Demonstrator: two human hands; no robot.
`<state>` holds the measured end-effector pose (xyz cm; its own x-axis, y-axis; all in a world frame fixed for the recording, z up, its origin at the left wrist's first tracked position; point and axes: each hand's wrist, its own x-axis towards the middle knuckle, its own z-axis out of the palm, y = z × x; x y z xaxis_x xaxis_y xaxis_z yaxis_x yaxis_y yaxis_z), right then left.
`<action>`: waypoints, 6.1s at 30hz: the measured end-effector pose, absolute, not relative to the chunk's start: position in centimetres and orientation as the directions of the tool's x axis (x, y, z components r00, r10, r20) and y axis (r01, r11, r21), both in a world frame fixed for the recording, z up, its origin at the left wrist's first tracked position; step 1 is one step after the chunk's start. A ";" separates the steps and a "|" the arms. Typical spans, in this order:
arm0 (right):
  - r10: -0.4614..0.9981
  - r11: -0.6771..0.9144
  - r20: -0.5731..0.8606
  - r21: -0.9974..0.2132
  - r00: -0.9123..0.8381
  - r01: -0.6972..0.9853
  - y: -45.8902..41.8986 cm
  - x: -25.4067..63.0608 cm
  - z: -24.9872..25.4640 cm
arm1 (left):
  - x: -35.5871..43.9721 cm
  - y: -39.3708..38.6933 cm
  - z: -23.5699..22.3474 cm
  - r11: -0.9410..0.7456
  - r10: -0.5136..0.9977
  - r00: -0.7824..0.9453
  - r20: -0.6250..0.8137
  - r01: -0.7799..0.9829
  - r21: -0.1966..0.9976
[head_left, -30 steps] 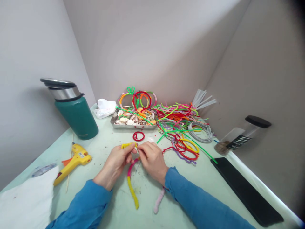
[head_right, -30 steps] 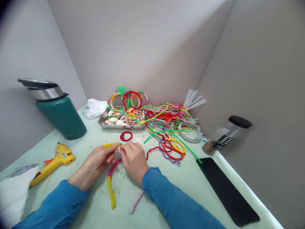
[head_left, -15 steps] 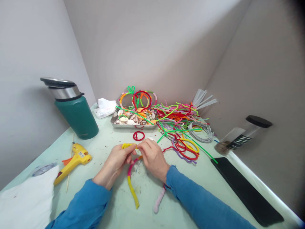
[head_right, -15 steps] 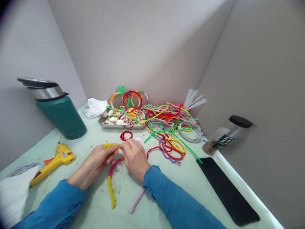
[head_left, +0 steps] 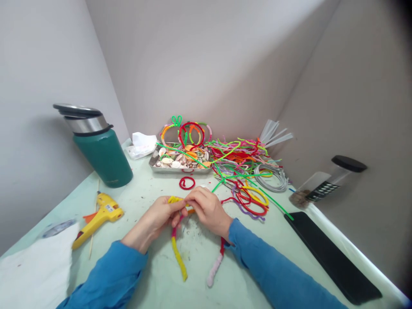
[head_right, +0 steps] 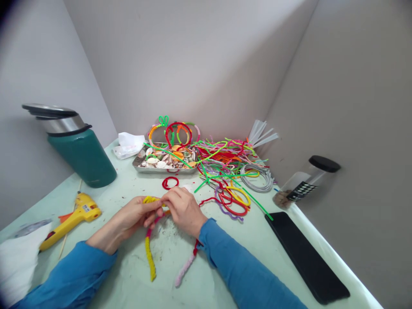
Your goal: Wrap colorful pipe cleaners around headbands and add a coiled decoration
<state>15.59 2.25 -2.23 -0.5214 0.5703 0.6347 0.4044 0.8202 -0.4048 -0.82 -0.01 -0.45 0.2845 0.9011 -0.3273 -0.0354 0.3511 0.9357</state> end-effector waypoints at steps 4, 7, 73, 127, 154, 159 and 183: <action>0.573 0.819 0.630 -0.421 -0.525 0.389 2.3 15.7 -2.2 | -1.0 0.0 -0.5 0.352 0.890 0.315 -0.331 -0.013 0.936; 0.579 0.815 0.630 -0.439 -0.518 0.377 2.4 15.8 -2.1 | -1.0 0.0 -0.7 0.323 0.903 0.300 -0.308 0.002 0.946; 0.819 -0.215 -0.006 -0.930 -0.573 -0.298 2.6 15.6 -1.5 | -0.5 -0.5 0.9 0.164 0.945 0.292 -0.149 -0.027 0.986; 0.949 0.254 0.178 -0.921 -0.260 0.297 3.6 16.8 -2.2 | -1.0 0.5 -0.5 0.256 0.960 0.060 -0.273 0.204 0.945; 0.859 0.485 0.166 -0.567 -0.484 0.666 1.9 19.1 -0.7 | 0.0 -0.2 -0.7 -0.098 0.994 0.098 0.041 0.706 0.701; 0.866 0.474 0.224 -0.655 -0.447 0.588 1.9 18.8 -0.4 | 0.0 0.0 0.2 0.128 0.957 0.188 -0.222 0.414 0.901; 0.890 0.259 0.078 -0.898 -0.449 0.356 2.1 18.9 -0.1 | -0.4 -0.1 0.6 0.279 0.943 0.124 -0.310 0.217 0.935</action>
